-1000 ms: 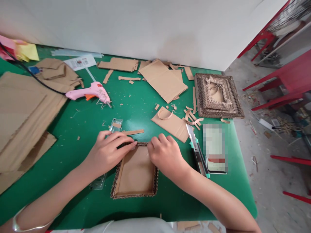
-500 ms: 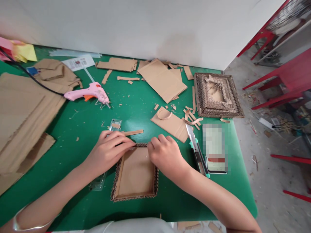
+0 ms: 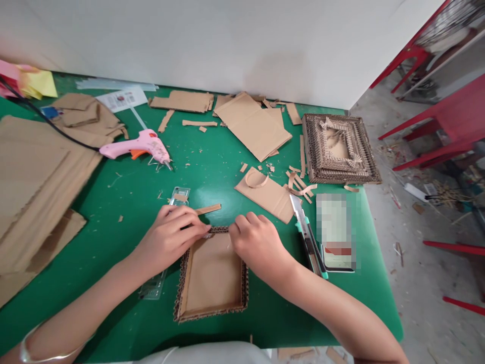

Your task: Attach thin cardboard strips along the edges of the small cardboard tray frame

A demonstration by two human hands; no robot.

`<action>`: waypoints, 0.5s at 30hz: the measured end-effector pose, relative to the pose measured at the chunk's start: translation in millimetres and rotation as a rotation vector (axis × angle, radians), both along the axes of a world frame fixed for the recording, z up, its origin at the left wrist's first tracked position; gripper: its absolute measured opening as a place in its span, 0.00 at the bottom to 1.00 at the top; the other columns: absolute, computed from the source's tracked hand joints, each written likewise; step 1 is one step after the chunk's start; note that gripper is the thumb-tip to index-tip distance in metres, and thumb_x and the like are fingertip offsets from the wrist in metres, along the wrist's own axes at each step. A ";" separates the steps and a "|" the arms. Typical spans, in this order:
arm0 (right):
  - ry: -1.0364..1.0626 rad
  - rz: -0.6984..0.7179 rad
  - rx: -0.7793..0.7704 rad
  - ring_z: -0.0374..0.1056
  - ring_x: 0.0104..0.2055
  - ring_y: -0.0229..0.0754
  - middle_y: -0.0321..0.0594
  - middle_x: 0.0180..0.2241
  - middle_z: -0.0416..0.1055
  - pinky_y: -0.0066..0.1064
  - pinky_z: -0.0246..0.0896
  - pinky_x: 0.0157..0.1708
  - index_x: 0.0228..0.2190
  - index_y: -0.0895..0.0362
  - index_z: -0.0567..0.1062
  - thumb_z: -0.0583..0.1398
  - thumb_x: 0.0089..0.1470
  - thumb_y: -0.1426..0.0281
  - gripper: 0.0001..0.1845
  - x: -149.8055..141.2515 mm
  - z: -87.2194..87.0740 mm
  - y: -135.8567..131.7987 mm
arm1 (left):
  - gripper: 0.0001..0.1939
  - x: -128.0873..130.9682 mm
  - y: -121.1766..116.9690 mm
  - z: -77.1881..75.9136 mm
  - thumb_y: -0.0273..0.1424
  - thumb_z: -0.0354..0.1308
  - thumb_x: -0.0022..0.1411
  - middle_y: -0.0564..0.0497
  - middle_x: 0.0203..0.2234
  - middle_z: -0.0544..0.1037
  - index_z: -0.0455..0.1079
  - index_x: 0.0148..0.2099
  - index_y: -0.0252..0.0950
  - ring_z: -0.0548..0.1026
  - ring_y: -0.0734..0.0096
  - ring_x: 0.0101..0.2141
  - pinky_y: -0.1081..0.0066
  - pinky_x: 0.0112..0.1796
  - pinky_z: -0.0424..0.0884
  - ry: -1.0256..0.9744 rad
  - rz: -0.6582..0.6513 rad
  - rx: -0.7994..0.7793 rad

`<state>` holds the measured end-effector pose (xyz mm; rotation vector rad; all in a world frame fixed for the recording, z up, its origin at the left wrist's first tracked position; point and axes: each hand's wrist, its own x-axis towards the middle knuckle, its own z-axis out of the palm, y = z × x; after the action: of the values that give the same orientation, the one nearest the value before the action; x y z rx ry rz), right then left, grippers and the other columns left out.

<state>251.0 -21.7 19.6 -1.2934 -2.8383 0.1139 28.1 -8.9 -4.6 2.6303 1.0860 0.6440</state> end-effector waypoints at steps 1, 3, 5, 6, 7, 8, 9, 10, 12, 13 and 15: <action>-0.008 0.006 -0.005 0.59 0.30 0.41 0.40 0.29 0.69 0.33 0.46 0.27 0.28 0.59 0.72 0.56 0.55 0.80 0.07 0.4 1.0 0.5 | 0.09 -0.2 -0.1 1.1 0.25 0.53 0.66 0.52 0.29 0.77 0.73 0.36 0.36 0.71 0.66 0.37 0.62 0.39 0.58 0.002 -0.003 0.010; -0.026 0.003 -0.018 0.60 0.31 0.41 0.40 0.29 0.69 0.33 0.47 0.28 0.30 0.58 0.72 0.56 0.56 0.78 0.06 1.3 4.2 1.7 | 0.09 -1.9 0.6 4.9 0.26 0.52 0.67 0.52 0.32 0.78 0.74 0.38 0.38 0.71 0.65 0.39 0.61 0.41 0.58 0.011 -0.009 0.026; -0.044 -0.020 -0.040 0.61 0.31 0.42 0.40 0.30 0.70 0.34 0.47 0.28 0.32 0.58 0.73 0.56 0.57 0.76 0.06 2.5 8.3 2.7 | 0.09 -6.0 2.9 9.4 0.27 0.52 0.67 0.51 0.38 0.79 0.74 0.41 0.39 0.71 0.63 0.42 0.60 0.42 0.58 0.042 -0.002 0.044; -0.052 -0.035 -0.054 0.62 0.32 0.42 0.40 0.30 0.70 0.34 0.47 0.28 0.32 0.58 0.73 0.55 0.58 0.75 0.06 3.2 10.3 3.0 | 0.09 -8.9 4.8 11.3 0.28 0.52 0.67 0.50 0.40 0.79 0.73 0.44 0.40 0.71 0.62 0.43 0.60 0.42 0.58 0.071 0.017 0.054; -0.060 -0.054 -0.067 0.62 0.32 0.42 0.40 0.30 0.70 0.34 0.47 0.28 0.32 0.58 0.73 0.56 0.58 0.74 0.06 3.9 11.9 2.9 | 0.09 -12.3 6.9 12.6 0.28 0.52 0.67 0.50 0.42 0.78 0.72 0.46 0.40 0.71 0.61 0.44 0.60 0.42 0.58 0.108 0.046 0.065; -0.069 -0.073 -0.082 0.63 0.32 0.42 0.40 0.30 0.70 0.34 0.47 0.28 0.32 0.58 0.73 0.56 0.58 0.73 0.05 4.7 13.0 2.7 | 0.10 -15.9 9.1 13.0 0.29 0.53 0.67 0.49 0.43 0.77 0.72 0.48 0.40 0.70 0.60 0.45 0.60 0.41 0.58 0.152 0.081 0.075; -0.078 -0.089 -0.097 0.63 0.32 0.42 0.39 0.30 0.70 0.34 0.46 0.28 0.32 0.57 0.72 0.56 0.58 0.73 0.05 5.4 13.4 2.1 | 0.10 -19.5 11.3 12.5 0.31 0.54 0.66 0.48 0.44 0.77 0.71 0.49 0.39 0.70 0.59 0.45 0.60 0.40 0.58 0.199 0.119 0.080; -0.088 -0.104 -0.112 0.63 0.32 0.42 0.39 0.29 0.70 0.33 0.46 0.28 0.31 0.57 0.72 0.56 0.58 0.72 0.06 6.0 13.1 1.4 | 0.11 -22.7 13.3 11.1 0.32 0.55 0.65 0.47 0.43 0.77 0.70 0.49 0.38 0.70 0.57 0.45 0.60 0.39 0.58 0.244 0.153 0.080; -0.107 -0.128 -0.136 0.63 0.31 0.41 0.40 0.28 0.70 0.33 0.45 0.27 0.29 0.57 0.72 0.55 0.59 0.72 0.08 6.6 10.9 -0.3 | 0.11 -27.3 16.3 6.5 0.35 0.57 0.64 0.46 0.43 0.76 0.70 0.47 0.37 0.70 0.55 0.44 0.60 0.37 0.57 0.309 0.189 0.070; -0.116 -0.138 -0.142 0.63 0.30 0.41 0.40 0.28 0.70 0.33 0.44 0.26 0.28 0.57 0.72 0.54 0.59 0.72 0.09 6.5 9.2 -1.0 | 0.11 -28.5 17.2 4.0 0.36 0.57 0.64 0.46 0.42 0.76 0.70 0.46 0.37 0.70 0.55 0.43 0.61 0.36 0.57 0.324 0.191 0.059; -0.128 -0.154 -0.136 0.63 0.29 0.41 0.41 0.26 0.70 0.33 0.42 0.25 0.27 0.58 0.71 0.53 0.60 0.73 0.11 5.6 5.8 -2.0 | 0.08 -28.8 18.0 -0.1 0.35 0.56 0.65 0.47 0.39 0.76 0.70 0.42 0.36 0.70 0.57 0.41 0.61 0.36 0.56 0.324 0.186 0.029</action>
<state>256.5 -23.7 25.4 -1.5970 -2.8650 0.2331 -0.7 9.1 -4.7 2.7446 1.4325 0.2694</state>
